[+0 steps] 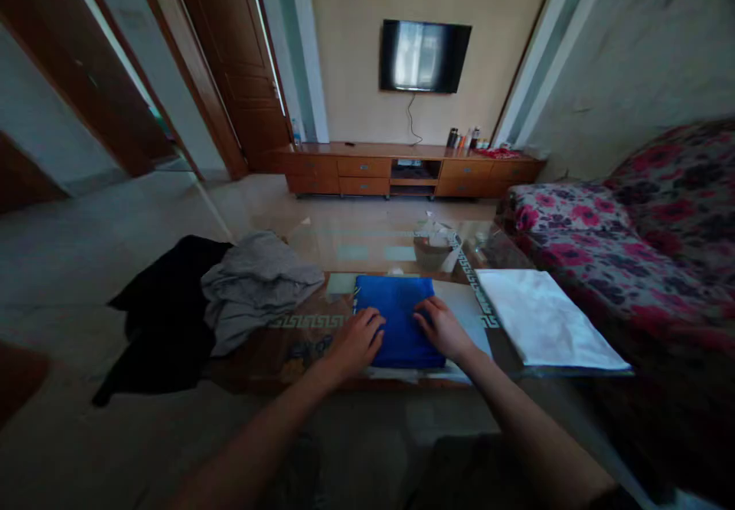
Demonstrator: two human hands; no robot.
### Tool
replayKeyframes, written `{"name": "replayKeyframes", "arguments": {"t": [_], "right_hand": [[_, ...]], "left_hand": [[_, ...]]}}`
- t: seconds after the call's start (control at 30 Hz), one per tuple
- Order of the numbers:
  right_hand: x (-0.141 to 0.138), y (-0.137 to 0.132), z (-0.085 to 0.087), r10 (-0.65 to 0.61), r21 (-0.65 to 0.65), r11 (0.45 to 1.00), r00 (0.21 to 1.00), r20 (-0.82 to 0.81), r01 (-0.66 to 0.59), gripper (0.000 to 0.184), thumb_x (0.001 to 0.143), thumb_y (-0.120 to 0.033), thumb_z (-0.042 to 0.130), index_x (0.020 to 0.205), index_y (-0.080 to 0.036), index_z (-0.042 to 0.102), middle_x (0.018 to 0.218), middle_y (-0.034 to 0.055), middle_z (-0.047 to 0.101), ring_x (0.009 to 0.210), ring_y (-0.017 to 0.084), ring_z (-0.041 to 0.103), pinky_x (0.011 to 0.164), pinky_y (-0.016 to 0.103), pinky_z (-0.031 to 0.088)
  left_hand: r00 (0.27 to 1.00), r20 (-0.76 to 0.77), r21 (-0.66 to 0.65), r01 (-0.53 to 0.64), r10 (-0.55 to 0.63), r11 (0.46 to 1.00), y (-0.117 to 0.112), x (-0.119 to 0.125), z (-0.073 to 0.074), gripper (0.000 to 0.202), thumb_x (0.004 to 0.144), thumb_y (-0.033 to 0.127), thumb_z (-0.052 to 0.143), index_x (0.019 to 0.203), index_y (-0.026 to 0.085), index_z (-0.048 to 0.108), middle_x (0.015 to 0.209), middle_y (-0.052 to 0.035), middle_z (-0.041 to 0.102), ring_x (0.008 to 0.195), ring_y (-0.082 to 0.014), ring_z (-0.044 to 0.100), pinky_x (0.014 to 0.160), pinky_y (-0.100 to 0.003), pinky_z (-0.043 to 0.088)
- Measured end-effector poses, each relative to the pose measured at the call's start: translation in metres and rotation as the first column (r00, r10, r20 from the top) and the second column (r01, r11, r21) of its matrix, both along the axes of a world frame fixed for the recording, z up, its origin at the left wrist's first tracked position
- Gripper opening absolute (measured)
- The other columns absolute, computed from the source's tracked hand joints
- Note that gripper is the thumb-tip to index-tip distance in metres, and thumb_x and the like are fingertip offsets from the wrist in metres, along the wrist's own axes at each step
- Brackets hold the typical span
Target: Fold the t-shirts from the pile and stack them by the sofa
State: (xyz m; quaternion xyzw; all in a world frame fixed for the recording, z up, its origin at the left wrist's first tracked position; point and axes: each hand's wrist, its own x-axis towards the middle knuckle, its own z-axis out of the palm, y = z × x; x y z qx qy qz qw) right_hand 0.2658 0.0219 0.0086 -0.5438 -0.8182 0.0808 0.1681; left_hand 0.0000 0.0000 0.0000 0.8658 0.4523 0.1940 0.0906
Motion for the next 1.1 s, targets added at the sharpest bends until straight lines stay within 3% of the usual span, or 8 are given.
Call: {"name": "replayKeyframes", "arguments": {"t": [0.17,0.37,0.47,0.57,0.7,0.77,0.87,1.1], "right_hand": [[-0.012,-0.014,-0.017,-0.069,-0.049,0.996,0.979,0.192,0.079,0.061,0.100,-0.060,0.043,0.156,-0.038,0.037,0.167,0.0072,0.023,0.152,0.037,0.021,0.117,0.061,0.024],[-0.014,-0.024,-0.027,-0.096,-0.126,0.983,0.964,0.249,0.130,0.070,0.097,-0.069,0.038,0.160,-0.042,0.024,0.171,0.0036,0.002,0.155,0.040,0.004,0.118,0.066,0.011],[-0.016,-0.022,-0.020,-0.101,-0.141,0.981,0.970,0.220,0.134,0.068,0.097,-0.068,0.037,0.159,-0.040,0.030,0.171,0.0052,0.007,0.154,0.040,0.006,0.118,0.067,0.010],[-0.008,-0.014,-0.004,-0.136,-0.128,0.981,0.988,0.079,0.145,0.058,0.102,-0.059,0.032,0.152,-0.031,0.045,0.164,0.0102,0.030,0.150,0.034,0.026,0.118,0.058,0.023],[0.021,-0.004,0.020,-0.099,-0.199,0.978,0.980,-0.175,0.063,0.033,0.100,-0.034,0.045,0.122,-0.018,0.064,0.117,0.0117,0.064,0.106,0.020,0.061,0.096,0.033,0.046],[0.036,-0.006,0.028,-0.012,-0.318,0.947,0.981,-0.195,-0.052,0.024,0.089,-0.029,0.059,0.110,-0.017,0.065,0.099,0.0068,0.064,0.090,0.018,0.061,0.083,0.028,0.048],[0.049,-0.016,0.031,0.136,-0.465,0.867,0.983,-0.126,-0.179,0.037,0.071,-0.030,0.078,0.105,-0.019,0.066,0.101,0.0044,0.060,0.087,0.017,0.058,0.078,0.026,0.046],[0.045,-0.018,0.020,0.156,-0.483,0.867,0.987,0.026,-0.124,0.034,0.063,-0.016,0.075,0.097,-0.019,0.072,0.110,0.0079,0.059,0.094,0.019,0.058,0.083,0.025,0.045]], "left_hand": [[0.997,-0.071,-0.018,0.029,-0.030,0.999,0.002,0.012,-0.019,0.061,0.102,0.055,0.037,0.157,0.028,0.034,0.164,-0.0066,0.032,0.151,-0.0278,0.028,0.122,-0.049,0.027],[0.982,-0.140,-0.022,0.125,-0.127,0.992,0.003,0.000,-0.023,0.074,0.096,0.067,0.042,0.160,0.035,0.025,0.169,-0.0031,0.022,0.155,-0.0307,0.016,0.124,-0.052,0.019],[0.961,-0.166,-0.009,0.223,-0.221,0.975,0.001,-0.003,-0.014,0.082,0.090,0.069,0.052,0.160,0.035,0.026,0.168,-0.0047,0.024,0.154,-0.0331,0.017,0.124,-0.055,0.016],[0.943,-0.167,0.017,0.293,-0.286,0.956,-0.005,-0.001,0.000,0.076,0.091,0.057,0.059,0.157,0.031,0.032,0.164,-0.0075,0.031,0.152,-0.0315,0.025,0.123,-0.053,0.019],[0.930,-0.178,0.030,0.331,-0.321,0.943,-0.013,0.004,0.018,0.055,0.093,0.036,0.059,0.146,0.029,0.046,0.148,-0.0094,0.049,0.136,-0.0278,0.045,0.112,-0.044,0.037],[0.919,-0.218,0.015,0.340,-0.328,0.940,-0.016,0.006,0.024,0.045,0.092,0.032,0.059,0.136,0.028,0.052,0.133,-0.0090,0.057,0.122,-0.0266,0.053,0.102,-0.041,0.044],[0.900,-0.298,-0.007,0.330,-0.317,0.944,-0.018,0.007,0.030,0.031,0.088,0.027,0.061,0.119,0.026,0.058,0.117,-0.0077,0.059,0.107,-0.0249,0.057,0.089,-0.037,0.048],[0.885,-0.374,-0.039,0.285,-0.278,0.958,-0.022,0.007,0.035,0.024,0.083,0.014,0.057,0.104,0.025,0.055,0.108,-0.0054,0.060,0.099,-0.0232,0.057,0.084,-0.035,0.047]]}}
